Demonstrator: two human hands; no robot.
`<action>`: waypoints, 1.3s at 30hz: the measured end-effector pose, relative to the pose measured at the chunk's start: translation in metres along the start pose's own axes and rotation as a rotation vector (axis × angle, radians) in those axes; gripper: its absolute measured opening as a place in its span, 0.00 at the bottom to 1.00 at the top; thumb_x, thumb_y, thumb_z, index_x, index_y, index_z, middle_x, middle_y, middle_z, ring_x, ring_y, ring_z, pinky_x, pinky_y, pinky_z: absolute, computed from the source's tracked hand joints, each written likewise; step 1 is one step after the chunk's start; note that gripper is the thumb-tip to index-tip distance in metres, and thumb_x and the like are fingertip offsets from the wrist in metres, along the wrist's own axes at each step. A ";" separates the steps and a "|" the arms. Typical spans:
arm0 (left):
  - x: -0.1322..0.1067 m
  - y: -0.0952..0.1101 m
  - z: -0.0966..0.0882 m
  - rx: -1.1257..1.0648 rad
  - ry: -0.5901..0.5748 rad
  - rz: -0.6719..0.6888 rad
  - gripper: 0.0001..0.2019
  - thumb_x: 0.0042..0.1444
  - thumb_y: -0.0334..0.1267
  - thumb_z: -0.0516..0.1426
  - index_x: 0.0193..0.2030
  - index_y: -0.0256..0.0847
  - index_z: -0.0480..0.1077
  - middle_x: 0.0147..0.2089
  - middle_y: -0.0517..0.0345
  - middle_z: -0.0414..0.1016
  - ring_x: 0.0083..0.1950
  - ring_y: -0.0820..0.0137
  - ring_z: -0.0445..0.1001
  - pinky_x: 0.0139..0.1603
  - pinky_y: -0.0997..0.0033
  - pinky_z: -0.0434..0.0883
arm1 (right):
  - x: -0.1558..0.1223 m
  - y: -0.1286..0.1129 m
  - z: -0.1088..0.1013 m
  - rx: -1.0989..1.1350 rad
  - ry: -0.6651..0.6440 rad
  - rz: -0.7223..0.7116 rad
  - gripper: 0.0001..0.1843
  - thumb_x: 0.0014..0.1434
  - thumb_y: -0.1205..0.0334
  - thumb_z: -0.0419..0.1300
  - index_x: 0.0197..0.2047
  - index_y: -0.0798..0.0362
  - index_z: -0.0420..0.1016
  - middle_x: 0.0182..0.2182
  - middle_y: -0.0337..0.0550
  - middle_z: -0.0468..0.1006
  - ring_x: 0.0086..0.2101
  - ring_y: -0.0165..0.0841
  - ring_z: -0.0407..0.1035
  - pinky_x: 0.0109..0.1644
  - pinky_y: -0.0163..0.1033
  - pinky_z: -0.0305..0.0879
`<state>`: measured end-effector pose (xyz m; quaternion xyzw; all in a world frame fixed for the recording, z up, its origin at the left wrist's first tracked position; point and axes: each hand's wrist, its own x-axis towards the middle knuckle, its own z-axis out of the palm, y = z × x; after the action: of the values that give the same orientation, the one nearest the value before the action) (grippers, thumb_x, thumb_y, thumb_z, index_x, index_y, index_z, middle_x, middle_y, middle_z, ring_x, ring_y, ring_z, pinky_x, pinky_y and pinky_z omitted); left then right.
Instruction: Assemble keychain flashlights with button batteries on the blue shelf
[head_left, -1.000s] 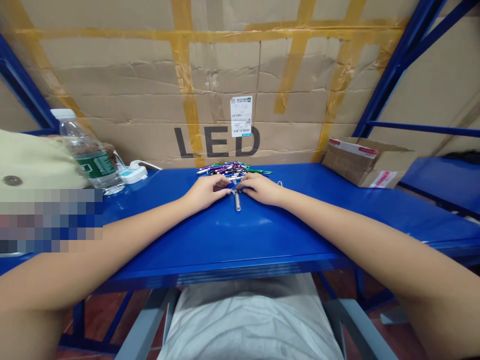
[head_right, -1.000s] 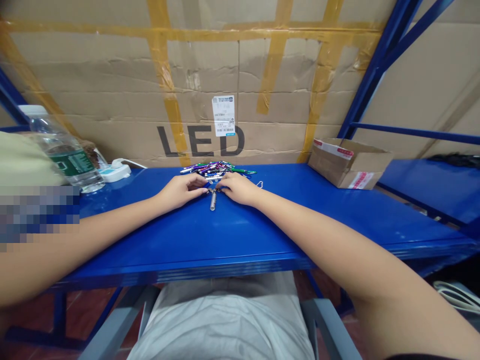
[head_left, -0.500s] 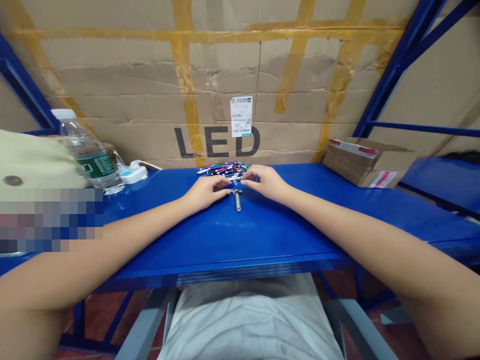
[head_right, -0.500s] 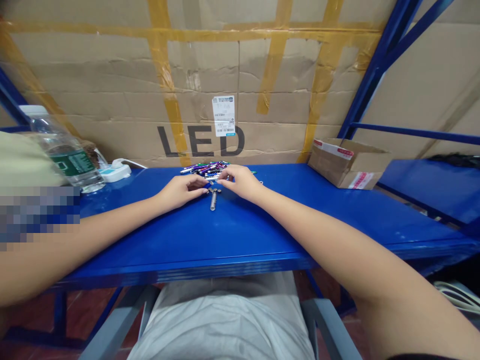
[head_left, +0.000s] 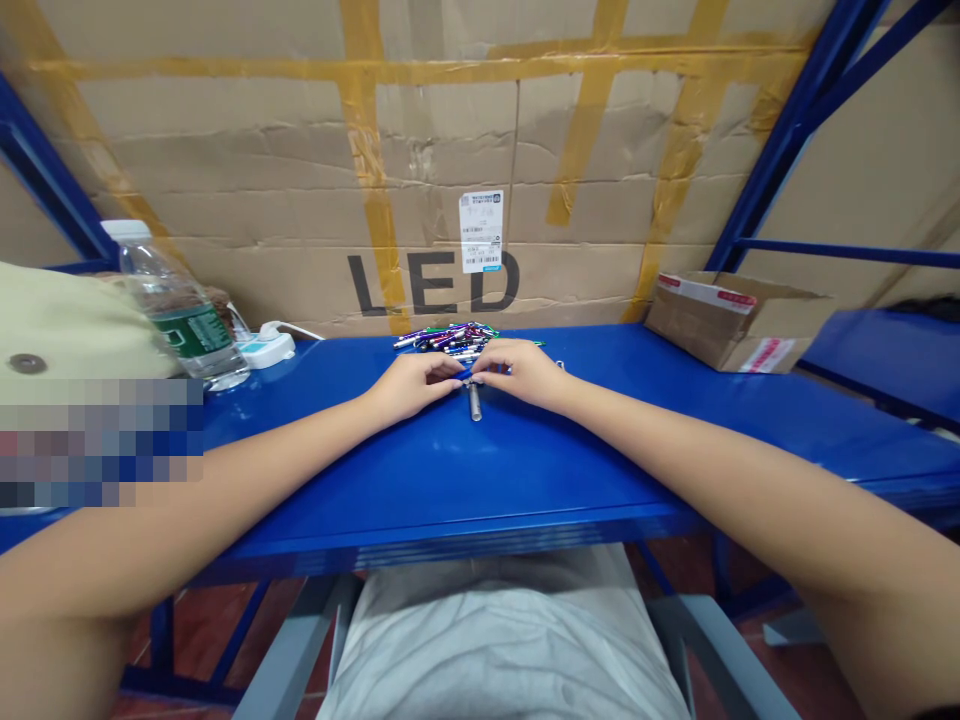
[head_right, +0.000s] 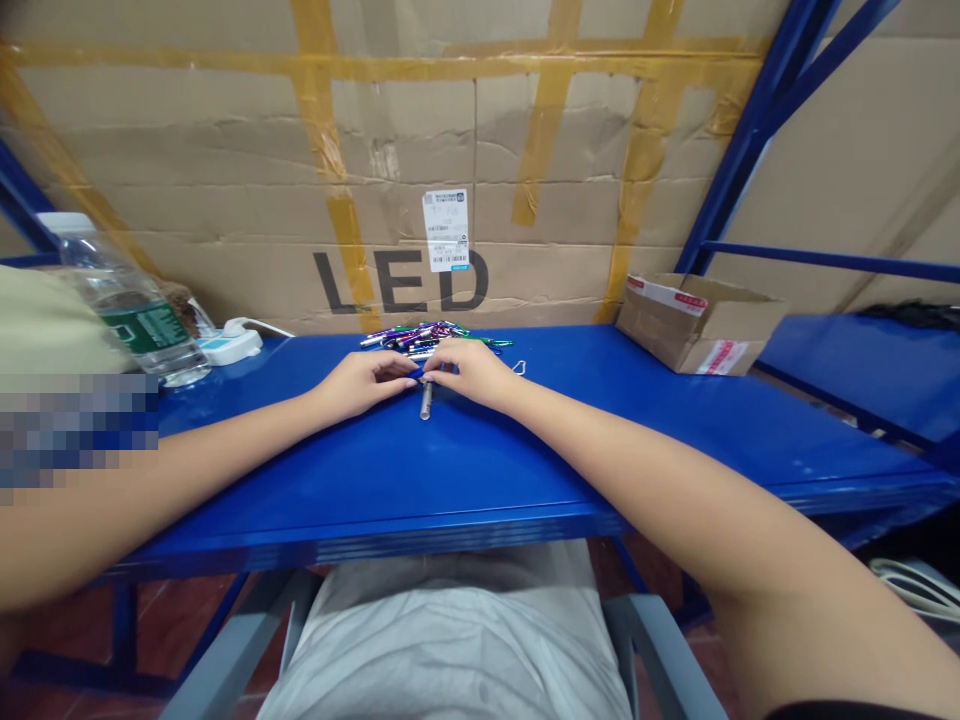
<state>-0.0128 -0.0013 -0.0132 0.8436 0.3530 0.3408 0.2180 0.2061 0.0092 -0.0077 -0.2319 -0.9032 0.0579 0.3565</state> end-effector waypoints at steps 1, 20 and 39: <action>0.000 0.000 0.000 -0.001 0.003 0.001 0.11 0.54 0.38 0.60 0.44 0.38 0.74 0.44 0.53 0.81 0.45 0.64 0.79 0.51 0.60 0.75 | 0.000 0.000 -0.001 -0.014 -0.006 0.001 0.05 0.59 0.64 0.59 0.33 0.53 0.76 0.32 0.41 0.78 0.34 0.31 0.70 0.41 0.38 0.64; 0.001 0.002 -0.001 0.132 0.053 -0.055 0.10 0.55 0.35 0.61 0.45 0.38 0.74 0.45 0.54 0.80 0.45 0.66 0.79 0.51 0.61 0.75 | -0.006 0.045 -0.029 -0.344 -0.311 0.439 0.08 0.58 0.62 0.61 0.39 0.53 0.81 0.38 0.46 0.81 0.38 0.37 0.73 0.43 0.38 0.66; 0.001 0.002 0.000 0.109 0.043 -0.030 0.10 0.55 0.34 0.61 0.45 0.37 0.74 0.44 0.54 0.80 0.44 0.67 0.79 0.51 0.61 0.75 | 0.003 0.030 -0.018 -0.312 -0.197 0.412 0.06 0.60 0.65 0.58 0.36 0.56 0.75 0.37 0.47 0.79 0.37 0.35 0.70 0.42 0.37 0.62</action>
<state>-0.0109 -0.0017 -0.0118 0.8414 0.3885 0.3355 0.1692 0.2277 0.0363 -0.0007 -0.4561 -0.8652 0.0117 0.2079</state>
